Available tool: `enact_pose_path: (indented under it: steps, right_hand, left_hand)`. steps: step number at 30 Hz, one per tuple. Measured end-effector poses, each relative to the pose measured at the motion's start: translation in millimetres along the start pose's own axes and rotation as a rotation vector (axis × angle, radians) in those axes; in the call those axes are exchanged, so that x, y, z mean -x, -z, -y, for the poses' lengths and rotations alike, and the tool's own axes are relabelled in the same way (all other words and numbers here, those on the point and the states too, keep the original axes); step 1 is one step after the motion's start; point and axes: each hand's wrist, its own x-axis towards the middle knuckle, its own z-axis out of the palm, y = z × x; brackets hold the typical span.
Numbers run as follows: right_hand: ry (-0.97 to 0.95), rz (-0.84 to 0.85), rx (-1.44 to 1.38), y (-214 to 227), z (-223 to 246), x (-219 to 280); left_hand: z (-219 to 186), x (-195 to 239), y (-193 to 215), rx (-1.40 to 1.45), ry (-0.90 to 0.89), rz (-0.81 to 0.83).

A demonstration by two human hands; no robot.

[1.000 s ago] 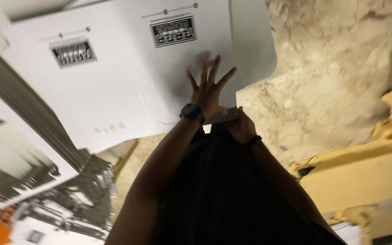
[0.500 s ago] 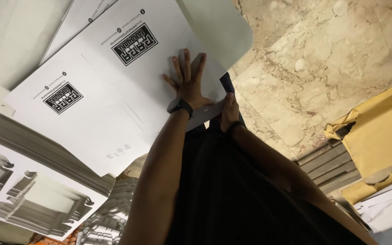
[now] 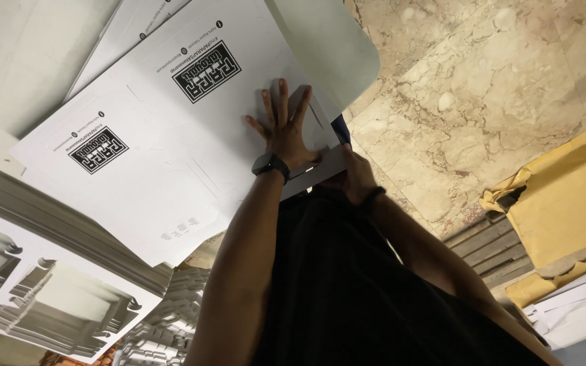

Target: Removing the excess waste material from die-cut cardboard sheets to prepare them for folding.

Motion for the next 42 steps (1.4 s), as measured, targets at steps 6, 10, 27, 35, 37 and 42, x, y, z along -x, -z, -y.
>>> enact_pose_path:
  steps: [6,10,27,35,37,42]
  right_hand:
    - [-0.159,0.331,0.499,1,41,-21]
    - [0.054,0.251,1.027,-10,36,-46]
    - [0.379,0.195,1.119,-30,65,28]
    - [0.322,0.347,1.237,-65,82,-25]
    - [0.331,0.314,1.325,-76,82,-34]
    - [1.506,0.431,1.819,-84,56,-31]
  left_hand:
    - [-3,10,0,0.040,0.004,-0.022]
    - [-11,6,6,-0.022,0.027,-0.092]
    - [26,-6,-41,-0.309,-0.086,-0.538]
    - [19,-25,48,0.129,0.195,-0.312]
    - [33,-43,31,0.195,0.225,-0.305]
    - [29,-54,35,0.224,0.302,-0.305]
